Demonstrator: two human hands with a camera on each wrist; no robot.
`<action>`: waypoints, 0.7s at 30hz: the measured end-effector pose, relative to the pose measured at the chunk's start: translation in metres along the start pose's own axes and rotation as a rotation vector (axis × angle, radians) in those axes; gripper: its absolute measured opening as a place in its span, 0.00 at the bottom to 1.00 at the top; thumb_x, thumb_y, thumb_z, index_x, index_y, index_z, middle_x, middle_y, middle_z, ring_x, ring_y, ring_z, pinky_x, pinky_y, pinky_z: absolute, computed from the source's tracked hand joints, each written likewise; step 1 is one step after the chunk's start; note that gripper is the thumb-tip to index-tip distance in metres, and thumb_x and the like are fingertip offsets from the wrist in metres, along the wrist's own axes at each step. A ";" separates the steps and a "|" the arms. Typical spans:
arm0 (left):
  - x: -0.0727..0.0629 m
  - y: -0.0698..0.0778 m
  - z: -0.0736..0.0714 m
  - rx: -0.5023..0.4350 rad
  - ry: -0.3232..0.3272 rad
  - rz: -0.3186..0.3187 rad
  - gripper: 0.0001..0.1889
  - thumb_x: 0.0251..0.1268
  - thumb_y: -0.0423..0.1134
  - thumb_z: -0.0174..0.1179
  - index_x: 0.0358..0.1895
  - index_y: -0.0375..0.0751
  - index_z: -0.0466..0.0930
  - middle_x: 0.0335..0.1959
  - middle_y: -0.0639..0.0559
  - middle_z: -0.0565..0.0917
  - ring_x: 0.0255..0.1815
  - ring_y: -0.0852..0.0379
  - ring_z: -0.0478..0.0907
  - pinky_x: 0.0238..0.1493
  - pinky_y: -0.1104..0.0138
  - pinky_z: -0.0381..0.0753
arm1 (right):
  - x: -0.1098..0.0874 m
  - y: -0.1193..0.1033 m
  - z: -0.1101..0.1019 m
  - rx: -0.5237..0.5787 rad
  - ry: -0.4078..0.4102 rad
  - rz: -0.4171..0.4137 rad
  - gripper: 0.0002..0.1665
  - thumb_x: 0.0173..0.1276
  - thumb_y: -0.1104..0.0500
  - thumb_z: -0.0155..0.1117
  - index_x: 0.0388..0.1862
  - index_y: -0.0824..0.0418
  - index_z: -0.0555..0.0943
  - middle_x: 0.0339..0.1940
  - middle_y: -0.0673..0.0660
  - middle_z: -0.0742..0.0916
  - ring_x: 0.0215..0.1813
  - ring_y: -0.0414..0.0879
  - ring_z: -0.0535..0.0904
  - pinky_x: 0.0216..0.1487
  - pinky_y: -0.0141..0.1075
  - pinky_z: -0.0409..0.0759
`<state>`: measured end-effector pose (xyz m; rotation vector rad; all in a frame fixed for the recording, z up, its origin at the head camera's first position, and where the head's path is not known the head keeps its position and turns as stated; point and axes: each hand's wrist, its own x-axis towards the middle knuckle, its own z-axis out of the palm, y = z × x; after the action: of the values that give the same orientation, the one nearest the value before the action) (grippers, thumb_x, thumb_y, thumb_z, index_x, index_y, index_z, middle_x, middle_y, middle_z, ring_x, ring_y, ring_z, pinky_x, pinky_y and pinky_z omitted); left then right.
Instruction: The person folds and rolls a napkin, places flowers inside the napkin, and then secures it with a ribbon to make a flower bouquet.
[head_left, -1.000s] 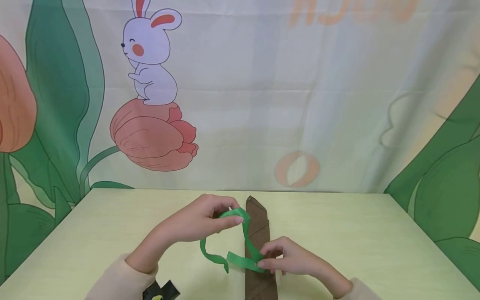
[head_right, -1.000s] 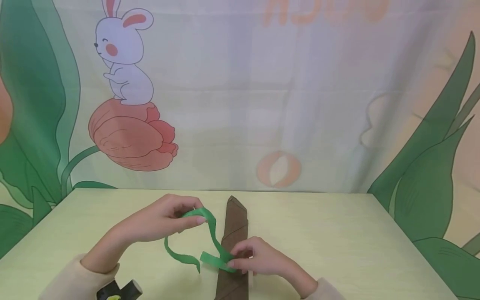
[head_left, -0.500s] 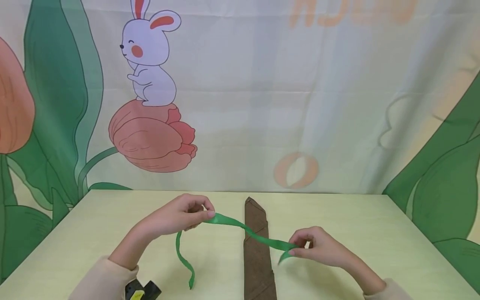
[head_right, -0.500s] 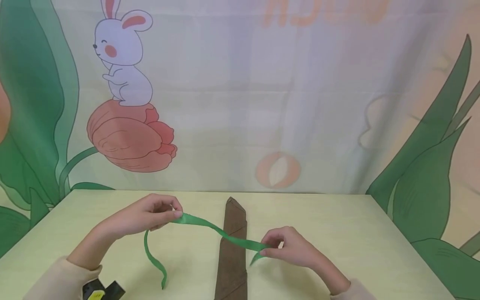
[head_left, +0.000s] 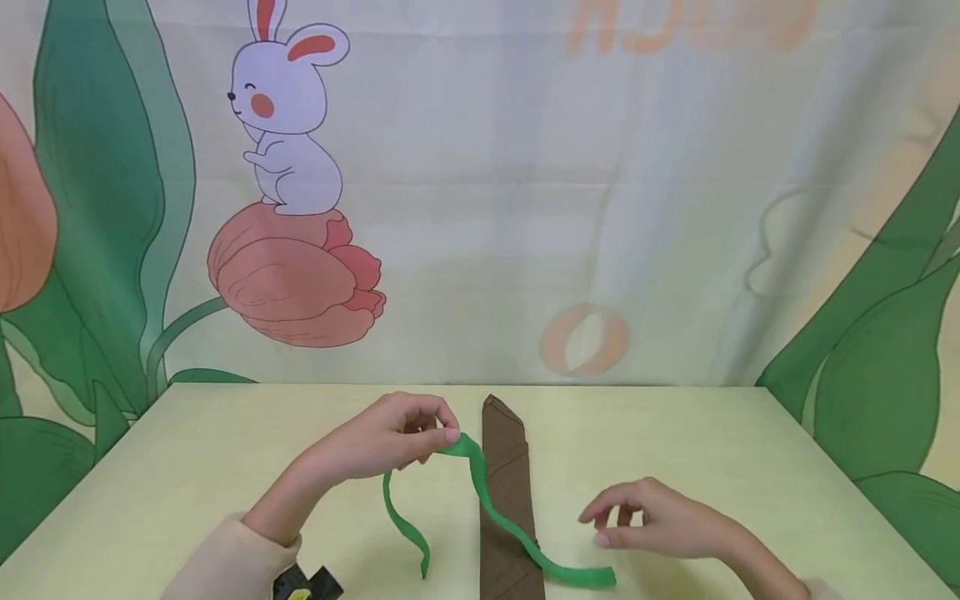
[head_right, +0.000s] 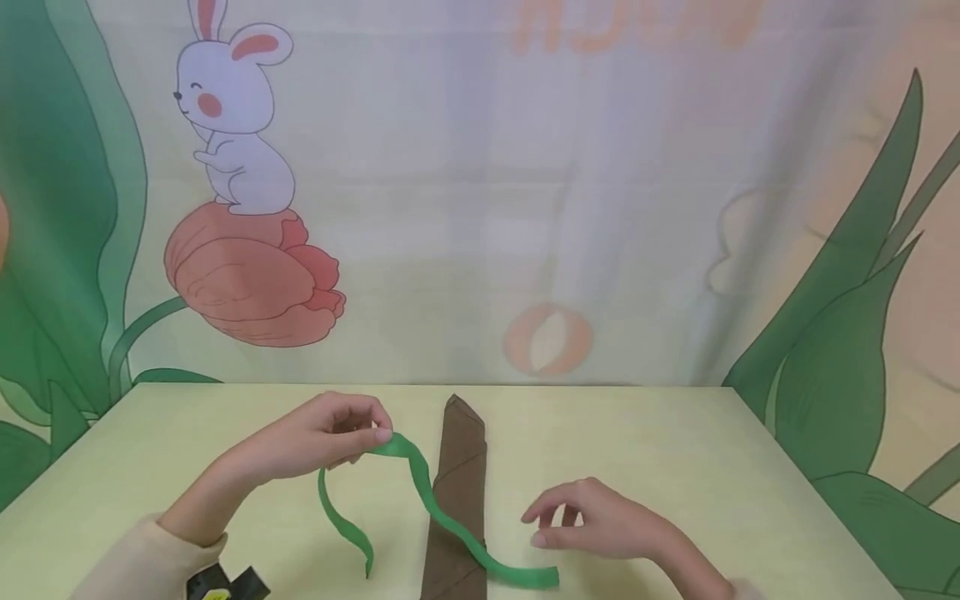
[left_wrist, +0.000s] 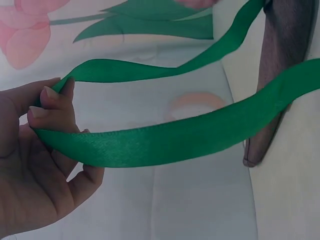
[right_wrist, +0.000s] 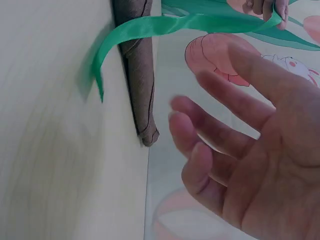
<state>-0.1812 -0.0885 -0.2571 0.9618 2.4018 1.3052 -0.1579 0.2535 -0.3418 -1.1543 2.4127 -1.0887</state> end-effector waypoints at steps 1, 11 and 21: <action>0.001 0.001 0.004 0.005 -0.011 0.012 0.05 0.64 0.39 0.54 0.34 0.42 0.77 0.17 0.54 0.69 0.16 0.61 0.63 0.22 0.71 0.64 | 0.001 -0.002 0.001 -0.006 0.034 -0.004 0.15 0.66 0.57 0.57 0.51 0.60 0.77 0.42 0.51 0.83 0.37 0.36 0.77 0.30 0.31 0.75; 0.007 0.027 0.007 0.048 -0.074 0.137 0.05 0.64 0.39 0.54 0.34 0.43 0.78 0.16 0.55 0.71 0.19 0.59 0.68 0.26 0.70 0.68 | 0.065 -0.023 0.005 0.271 -0.011 -0.062 0.21 0.66 0.60 0.57 0.58 0.58 0.72 0.52 0.58 0.79 0.53 0.46 0.75 0.49 0.39 0.75; -0.008 0.028 -0.002 -0.017 -0.076 0.175 0.06 0.65 0.39 0.54 0.35 0.41 0.77 0.16 0.55 0.69 0.18 0.60 0.65 0.23 0.71 0.66 | 0.104 -0.024 0.034 0.494 -0.215 -0.121 0.15 0.65 0.62 0.57 0.47 0.72 0.75 0.41 0.71 0.82 0.47 0.57 0.80 0.47 0.39 0.76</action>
<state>-0.1639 -0.0846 -0.2335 1.2179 2.2900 1.3185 -0.1953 0.1479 -0.3391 -1.1772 1.7896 -1.4116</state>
